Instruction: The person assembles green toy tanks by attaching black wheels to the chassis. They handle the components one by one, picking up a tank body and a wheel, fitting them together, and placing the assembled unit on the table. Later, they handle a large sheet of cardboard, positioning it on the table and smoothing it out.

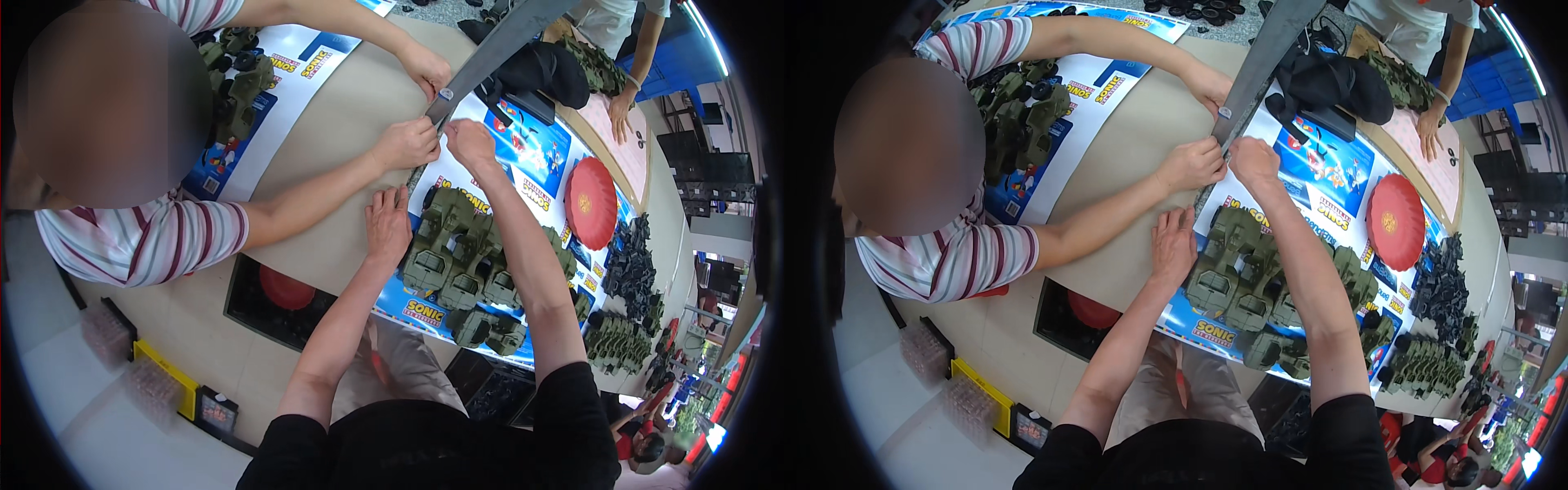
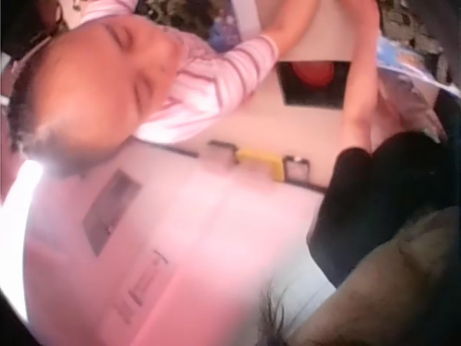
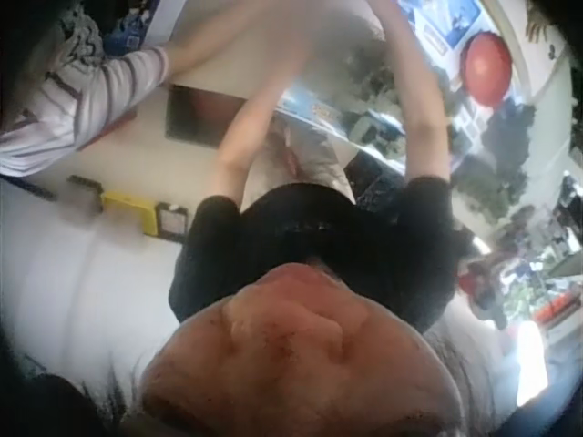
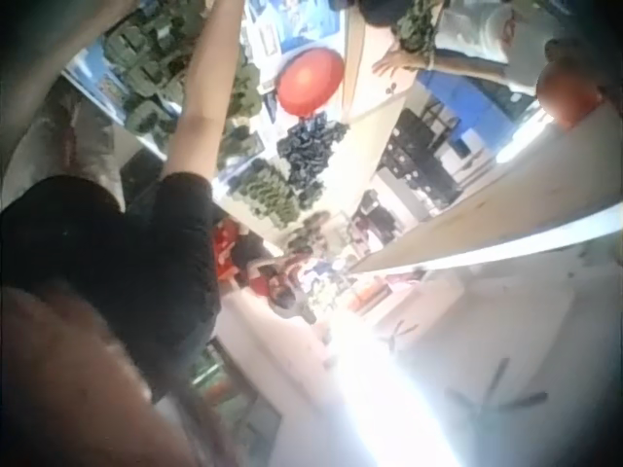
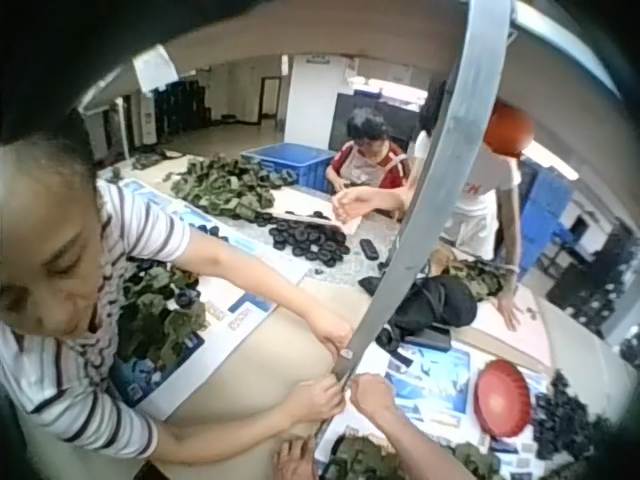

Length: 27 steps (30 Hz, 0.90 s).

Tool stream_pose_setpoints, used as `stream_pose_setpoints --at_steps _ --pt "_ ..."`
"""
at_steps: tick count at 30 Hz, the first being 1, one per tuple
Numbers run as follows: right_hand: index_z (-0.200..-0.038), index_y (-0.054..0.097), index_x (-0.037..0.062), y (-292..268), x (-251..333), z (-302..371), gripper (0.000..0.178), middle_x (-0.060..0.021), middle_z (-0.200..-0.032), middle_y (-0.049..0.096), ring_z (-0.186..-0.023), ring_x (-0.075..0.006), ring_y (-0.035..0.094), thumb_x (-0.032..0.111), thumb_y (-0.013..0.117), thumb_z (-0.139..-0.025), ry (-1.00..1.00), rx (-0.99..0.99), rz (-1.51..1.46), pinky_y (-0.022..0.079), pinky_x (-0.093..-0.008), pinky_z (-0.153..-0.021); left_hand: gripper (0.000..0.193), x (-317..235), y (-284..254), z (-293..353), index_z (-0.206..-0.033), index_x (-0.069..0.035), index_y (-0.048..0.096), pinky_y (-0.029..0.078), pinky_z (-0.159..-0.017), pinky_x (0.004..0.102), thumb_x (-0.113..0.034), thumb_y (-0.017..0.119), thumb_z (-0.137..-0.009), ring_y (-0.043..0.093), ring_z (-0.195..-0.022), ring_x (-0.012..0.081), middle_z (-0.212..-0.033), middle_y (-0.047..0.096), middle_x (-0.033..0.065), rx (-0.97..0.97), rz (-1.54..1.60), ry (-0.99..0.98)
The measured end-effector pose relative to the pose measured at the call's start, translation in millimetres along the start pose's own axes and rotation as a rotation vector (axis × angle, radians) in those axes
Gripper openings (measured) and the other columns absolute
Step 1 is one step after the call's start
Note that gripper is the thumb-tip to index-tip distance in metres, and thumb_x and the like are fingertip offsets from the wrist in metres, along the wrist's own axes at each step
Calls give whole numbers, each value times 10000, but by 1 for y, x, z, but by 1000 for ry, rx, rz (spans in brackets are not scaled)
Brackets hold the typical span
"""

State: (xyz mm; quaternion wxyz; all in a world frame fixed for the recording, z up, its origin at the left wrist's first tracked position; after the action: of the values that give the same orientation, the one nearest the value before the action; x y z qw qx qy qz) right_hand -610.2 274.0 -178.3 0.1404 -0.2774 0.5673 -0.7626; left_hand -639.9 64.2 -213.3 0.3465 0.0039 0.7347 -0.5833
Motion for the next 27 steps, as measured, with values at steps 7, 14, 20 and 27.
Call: stream_pose_setpoints --at_steps 7,14,20,27 --pt "-933 690 95 -13 -28 -31 280 -143 -957 667 -902 -269 643 299 610 -759 177 71 34 498 -370 -792 466 -1 1 -2 -1232 -6 475 402 -805 384 -83 552 -779 469 -1041 248 -1097 510 99 -13 -61 -26" --pt "-837 652 92 -7 -38 -63 158 19 -818 635 -673 -73 555 244 621 -810 313 427 -944 377 -215 -495 454 -3 -3 -2 -1246 5 445 406 -857 409 -89 542 -812 464 -1122 264 -1174 503 122 -10 40 -30" --pt "-921 617 123 0 -44 -78 197 18 -848 653 -690 -60 574 310 597 -863 315 656 -1065 412 -203 -527 402 -1 -15 -14 -1193 8 499 417 -853 412 -90 560 -809 514 -1056 272 -1094 560 136 45 134 -38" --pt "-701 569 154 20 -32 -100 214 46 -634 555 -480 -44 480 311 694 -774 364 744 -1009 272 -188 -389 352 -1 -4 -20 -1138 -3 540 430 -821 416 -89 576 -798 547 -988 284 -1004 591 135 72 47 -68"
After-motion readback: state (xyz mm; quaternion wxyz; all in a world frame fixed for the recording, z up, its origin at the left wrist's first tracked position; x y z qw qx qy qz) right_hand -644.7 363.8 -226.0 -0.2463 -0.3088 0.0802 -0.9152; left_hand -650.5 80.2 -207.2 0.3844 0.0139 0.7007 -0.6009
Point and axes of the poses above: each hand's wrist, its own z-axis away from the middle knuckle, its own y-axis out of the palm, x = y × z, the point moved 5 cm from there along -z, towards the middle knuckle
